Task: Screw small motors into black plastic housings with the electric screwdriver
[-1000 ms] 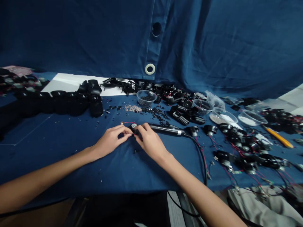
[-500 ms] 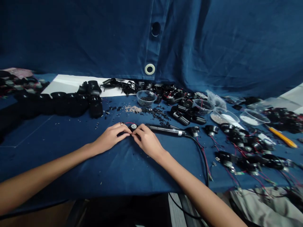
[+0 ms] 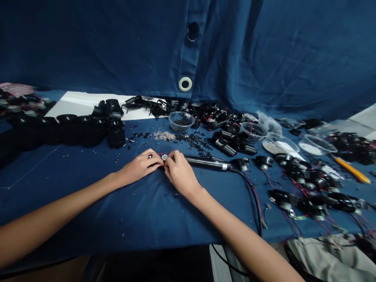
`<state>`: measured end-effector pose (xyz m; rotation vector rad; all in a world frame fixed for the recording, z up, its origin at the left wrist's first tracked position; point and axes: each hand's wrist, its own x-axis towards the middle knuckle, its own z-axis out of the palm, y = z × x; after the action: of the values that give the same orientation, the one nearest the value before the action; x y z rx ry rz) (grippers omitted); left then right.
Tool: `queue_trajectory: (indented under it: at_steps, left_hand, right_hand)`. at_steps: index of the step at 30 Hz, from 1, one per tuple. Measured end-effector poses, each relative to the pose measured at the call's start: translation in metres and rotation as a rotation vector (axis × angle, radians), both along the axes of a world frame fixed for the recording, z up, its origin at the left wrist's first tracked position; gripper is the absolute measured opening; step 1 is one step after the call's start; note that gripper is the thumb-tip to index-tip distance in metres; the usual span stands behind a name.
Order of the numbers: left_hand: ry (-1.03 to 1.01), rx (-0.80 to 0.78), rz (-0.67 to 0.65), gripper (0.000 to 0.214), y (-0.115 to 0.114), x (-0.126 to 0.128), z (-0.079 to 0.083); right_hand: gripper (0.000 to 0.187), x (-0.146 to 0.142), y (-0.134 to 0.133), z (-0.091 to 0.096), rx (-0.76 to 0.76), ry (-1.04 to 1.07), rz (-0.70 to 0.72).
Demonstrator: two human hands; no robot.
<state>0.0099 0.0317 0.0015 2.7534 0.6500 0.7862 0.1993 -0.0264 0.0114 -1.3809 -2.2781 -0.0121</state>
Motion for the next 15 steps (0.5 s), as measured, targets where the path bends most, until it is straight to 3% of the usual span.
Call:
queue_trajectory:
  at_steps: [6, 8, 11, 13, 15]
  left_hand:
    - [-0.015, -0.024, -0.001, 0.020, 0.000, 0.000, -0.002]
    - [-0.029, -0.024, 0.002, 0.020, 0.000, 0.000, -0.003]
    - [-0.035, -0.021, 0.001, 0.020, 0.000, -0.001, -0.003]
    - [-0.018, -0.022, -0.009, 0.020, 0.000, -0.002, -0.002]
    - [0.005, -0.027, -0.023, 0.020, 0.001, -0.004, 0.000]
  right_hand:
    - [0.010, 0.002, -0.003, 0.003, -0.062, 0.188, 0.016]
    - [0.008, 0.007, -0.007, 0.008, -0.105, 0.349, -0.068]
    - [0.013, 0.021, -0.013, 0.016, -0.292, 0.828, -0.340]
    - [0.014, 0.033, -0.016, 0.020, -0.530, 1.232, -0.517]
    - [0.012, 0.046, -0.018, 0.024, -0.739, 1.480, -0.645]
